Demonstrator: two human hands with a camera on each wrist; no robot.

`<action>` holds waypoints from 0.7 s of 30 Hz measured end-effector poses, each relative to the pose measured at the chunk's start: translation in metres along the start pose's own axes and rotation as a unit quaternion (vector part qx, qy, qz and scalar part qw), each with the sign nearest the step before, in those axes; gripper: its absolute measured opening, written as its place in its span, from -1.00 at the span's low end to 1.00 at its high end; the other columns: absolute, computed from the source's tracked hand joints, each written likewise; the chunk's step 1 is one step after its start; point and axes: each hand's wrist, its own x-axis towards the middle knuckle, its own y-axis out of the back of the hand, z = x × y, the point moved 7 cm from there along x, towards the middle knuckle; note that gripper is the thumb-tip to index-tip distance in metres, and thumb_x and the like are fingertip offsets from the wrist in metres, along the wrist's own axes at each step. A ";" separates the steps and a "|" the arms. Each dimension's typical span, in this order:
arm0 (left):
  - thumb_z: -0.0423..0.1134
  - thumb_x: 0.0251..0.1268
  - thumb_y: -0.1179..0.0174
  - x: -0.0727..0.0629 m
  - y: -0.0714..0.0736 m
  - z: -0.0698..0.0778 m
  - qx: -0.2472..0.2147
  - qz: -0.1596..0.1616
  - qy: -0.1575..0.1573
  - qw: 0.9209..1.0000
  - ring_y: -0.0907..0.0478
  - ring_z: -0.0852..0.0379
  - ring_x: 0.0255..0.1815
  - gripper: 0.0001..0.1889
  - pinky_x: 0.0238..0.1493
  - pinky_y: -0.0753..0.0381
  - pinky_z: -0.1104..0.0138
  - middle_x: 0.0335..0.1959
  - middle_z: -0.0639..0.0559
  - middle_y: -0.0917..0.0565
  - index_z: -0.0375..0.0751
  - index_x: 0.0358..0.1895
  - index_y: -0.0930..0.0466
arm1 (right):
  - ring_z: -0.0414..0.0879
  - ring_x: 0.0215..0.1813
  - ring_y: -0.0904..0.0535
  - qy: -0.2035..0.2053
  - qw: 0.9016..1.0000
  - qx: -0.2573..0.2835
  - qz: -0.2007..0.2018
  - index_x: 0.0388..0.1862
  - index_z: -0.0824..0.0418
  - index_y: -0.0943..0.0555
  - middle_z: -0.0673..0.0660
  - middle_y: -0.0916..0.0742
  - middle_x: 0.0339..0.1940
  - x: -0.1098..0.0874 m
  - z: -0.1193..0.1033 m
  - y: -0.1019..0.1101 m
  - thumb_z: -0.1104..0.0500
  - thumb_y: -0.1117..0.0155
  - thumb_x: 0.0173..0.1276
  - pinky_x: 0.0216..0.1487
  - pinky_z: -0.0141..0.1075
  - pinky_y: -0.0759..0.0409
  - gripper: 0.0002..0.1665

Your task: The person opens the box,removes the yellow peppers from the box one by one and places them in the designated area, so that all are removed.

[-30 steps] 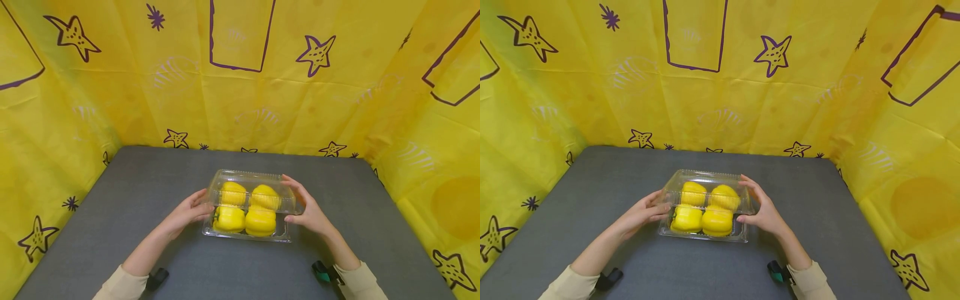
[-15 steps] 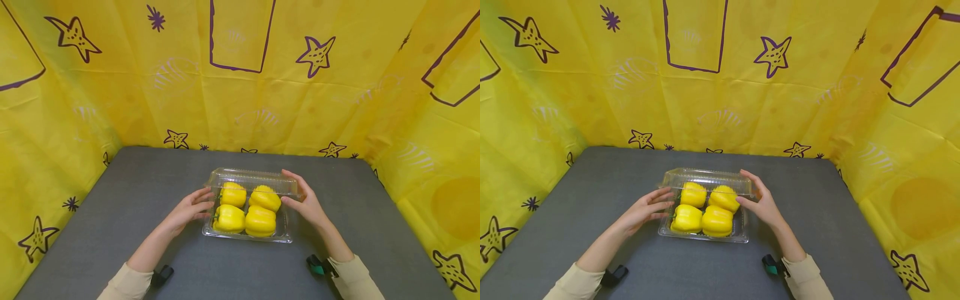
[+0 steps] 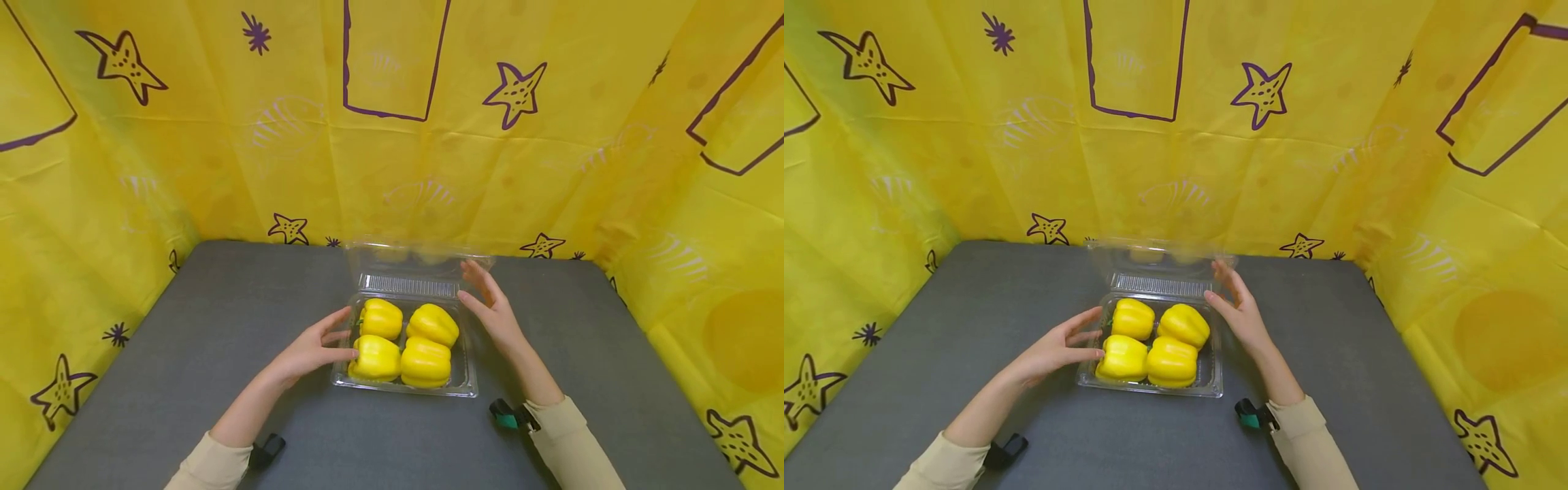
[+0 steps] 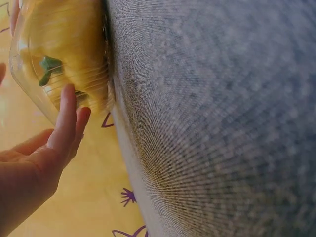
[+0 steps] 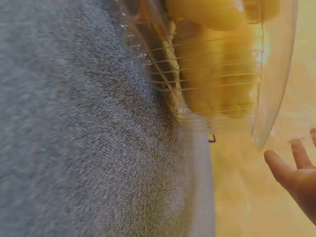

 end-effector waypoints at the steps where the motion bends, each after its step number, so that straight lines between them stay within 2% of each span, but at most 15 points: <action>1: -0.17 0.16 -0.41 0.000 -0.001 0.000 0.013 -0.001 0.001 1.000 -0.22 -0.21 0.43 -0.03 0.29 -0.27 -0.18 0.55 -0.18 -0.03 -0.12 0.56 0.02 | 0.09 0.47 -0.21 0.004 1.000 0.004 -0.004 0.53 0.16 -0.19 0.17 -0.35 0.49 0.002 0.000 -0.001 0.31 -0.16 0.45 0.28 -0.37 -0.37 -0.28; 4: -0.14 0.10 -0.45 -0.001 -0.005 0.002 0.039 -0.007 0.001 0.999 -0.22 -0.24 0.43 0.05 0.23 -0.37 -0.15 0.57 -0.17 0.02 -0.08 0.58 0.07 | 0.09 0.48 -0.19 -0.001 1.000 0.016 -0.007 0.56 0.12 -0.14 0.17 -0.30 0.52 0.006 0.003 -0.002 0.31 -0.15 0.46 0.29 -0.35 -0.36 -0.25; 6: -0.15 0.06 -0.48 -0.001 -0.008 0.002 0.043 -0.014 -0.001 0.999 -0.31 -0.28 0.37 0.10 0.18 -0.44 -0.10 0.58 -0.16 0.05 -0.04 0.59 0.13 | 0.08 0.49 -0.16 -0.010 1.000 0.023 -0.008 0.57 0.12 -0.11 0.17 -0.27 0.53 0.009 0.007 -0.002 0.30 -0.14 0.47 0.30 -0.31 -0.35 -0.23; 11: -0.19 -0.02 -0.53 -0.002 -0.015 0.003 0.048 -0.040 -0.023 0.998 -0.39 -0.35 0.27 0.23 0.10 -0.55 0.03 0.59 -0.18 0.27 0.01 0.60 0.25 | 0.04 0.51 -0.12 -0.042 0.998 0.044 -0.011 0.58 0.13 -0.05 0.12 -0.22 0.55 0.014 0.021 -0.002 0.29 -0.12 0.48 0.39 -0.09 -0.26 -0.22; 15: -0.19 -0.08 -0.57 -0.004 -0.018 0.005 0.070 -0.049 -0.039 0.996 -0.33 -0.34 0.32 0.29 0.06 -0.58 0.09 0.56 -0.24 0.43 0.02 0.60 0.28 | 0.09 0.52 -0.11 -0.066 0.995 0.068 -0.012 0.58 0.18 -0.02 0.20 -0.19 0.56 0.018 0.030 -0.003 0.28 -0.09 0.50 0.39 -0.04 -0.27 -0.22; 18: -0.18 -0.13 -0.59 -0.005 -0.019 0.006 0.089 -0.050 -0.043 0.994 -0.29 -0.33 0.36 0.32 0.06 -0.59 0.11 0.55 -0.25 0.46 0.04 0.60 0.28 | 0.14 0.52 -0.10 -0.082 0.993 0.089 -0.011 0.58 0.22 0.00 0.27 -0.16 0.56 0.021 0.037 -0.004 0.28 -0.08 0.50 0.37 -0.05 -0.29 -0.23; 21: -0.15 -0.14 -0.60 -0.006 -0.020 0.006 0.105 -0.052 -0.042 0.992 -0.23 -0.31 0.40 0.32 0.07 -0.58 0.10 0.55 -0.24 0.48 0.06 0.60 0.28 | 0.13 0.53 -0.08 -0.097 0.990 0.104 -0.015 0.58 0.23 0.02 0.25 -0.15 0.56 0.022 0.041 -0.006 0.28 -0.06 0.51 0.39 -0.03 -0.25 -0.23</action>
